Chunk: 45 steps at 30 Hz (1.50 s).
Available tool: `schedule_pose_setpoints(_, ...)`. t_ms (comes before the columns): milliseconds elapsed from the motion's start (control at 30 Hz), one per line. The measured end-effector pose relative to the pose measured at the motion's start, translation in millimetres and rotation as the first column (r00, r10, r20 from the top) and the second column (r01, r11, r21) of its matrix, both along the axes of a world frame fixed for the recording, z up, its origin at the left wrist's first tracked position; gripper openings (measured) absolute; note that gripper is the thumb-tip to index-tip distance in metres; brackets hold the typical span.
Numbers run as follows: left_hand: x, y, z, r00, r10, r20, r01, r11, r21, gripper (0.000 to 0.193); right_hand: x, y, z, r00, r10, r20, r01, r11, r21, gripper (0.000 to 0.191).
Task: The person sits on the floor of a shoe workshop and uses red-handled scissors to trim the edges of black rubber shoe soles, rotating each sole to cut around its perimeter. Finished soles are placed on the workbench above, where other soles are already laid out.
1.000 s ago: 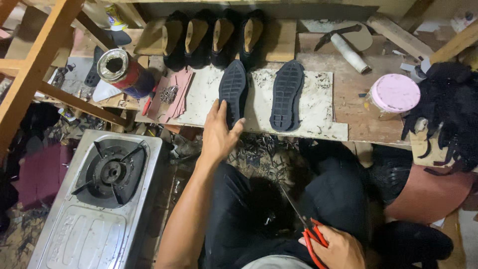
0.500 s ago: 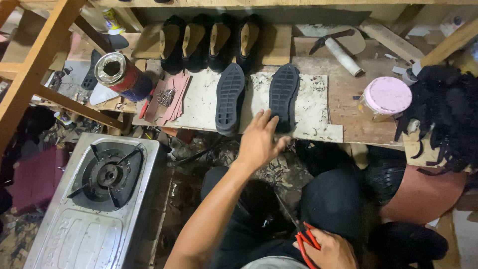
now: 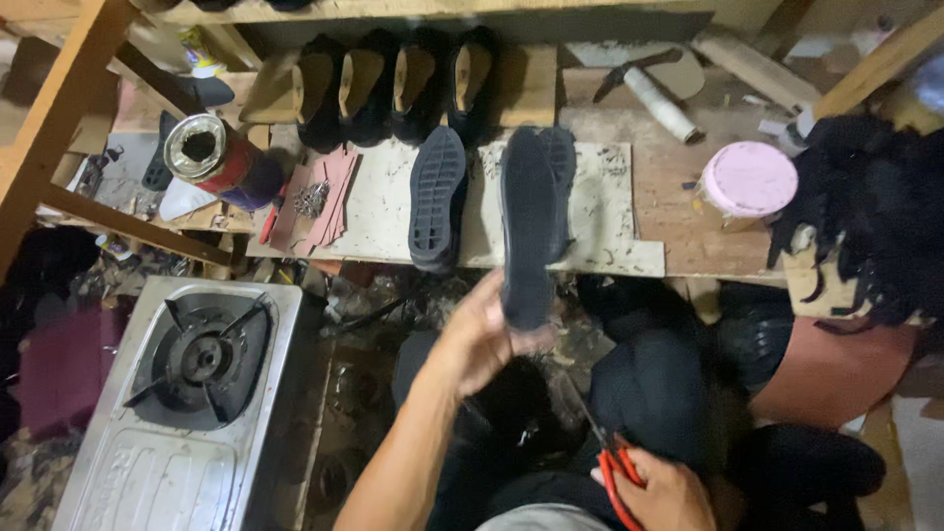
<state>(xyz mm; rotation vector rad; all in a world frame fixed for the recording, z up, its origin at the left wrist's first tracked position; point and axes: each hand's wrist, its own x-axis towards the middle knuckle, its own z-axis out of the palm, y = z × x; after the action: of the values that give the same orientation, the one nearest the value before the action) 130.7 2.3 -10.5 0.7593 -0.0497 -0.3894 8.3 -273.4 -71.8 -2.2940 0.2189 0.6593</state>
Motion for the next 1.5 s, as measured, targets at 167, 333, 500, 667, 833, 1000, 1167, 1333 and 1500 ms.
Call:
schedule_pose_setpoints(167,-58.8,-8.8,-23.9,0.992,-0.086,0.096,0.035,0.899,0.437,0.032,2.7,5.2,11.4,0.995,-0.019,0.102,0.022,0.999,-0.032,0.038)
schedule_pose_setpoints(333,-95.1,-7.1,-15.8,0.956,0.293,0.019,-0.293,0.951,0.103,0.048,7.5,5.8,38.2,0.997,-0.024,0.073,0.013,0.99,0.142,0.043)
schedule_pose_setpoints(500,-108.3,-8.3,-1.9,0.908,0.417,-0.043,-0.418,0.908,-0.019,0.052,2.8,20.0,70.2,0.95,0.107,0.294,-0.155,0.977,0.146,0.063)
schedule_pose_setpoints(667,-117.4,-14.0,-2.6,0.879,0.474,-0.051,-0.475,0.879,-0.025,0.054,11.6,40.4,89.9,0.897,0.191,0.398,-0.246,0.965,0.091,0.083)
schedule_pose_setpoints(833,-122.5,-5.6,-10.8,0.887,0.46,-0.019,-0.461,0.887,-0.041,0.059,14.1,43.5,96.4,0.797,0.268,0.542,-0.37,0.925,0.087,0.081)
schedule_pose_setpoints(1000,-128.7,13.8,-22.3,0.919,0.389,0.056,-0.391,0.92,0.027,0.052,7.9,29.5,92.5,0.717,0.295,0.632,-0.46,0.881,0.111,0.066)
schedule_pose_setpoints(1167,-134.7,30.0,-40.3,0.932,0.343,0.117,-0.356,0.927,0.122,0.041,4.4,13.4,83.2,0.811,0.382,0.443,-0.488,0.859,0.152,0.067)
schedule_pose_setpoints(1333,-137.0,39.6,-51.7,0.944,0.326,0.055,-0.331,0.932,0.146,0.037,0.5,8.9,79.1,0.852,0.387,0.353,-0.462,0.873,0.159,0.065)
schedule_pose_setpoints(1500,-138.7,41.7,-51.9,0.943,0.331,0.004,-0.325,0.924,0.203,0.039,3.0,8.1,78.5,0.689,0.377,0.619,-0.557,0.822,0.119,0.056)
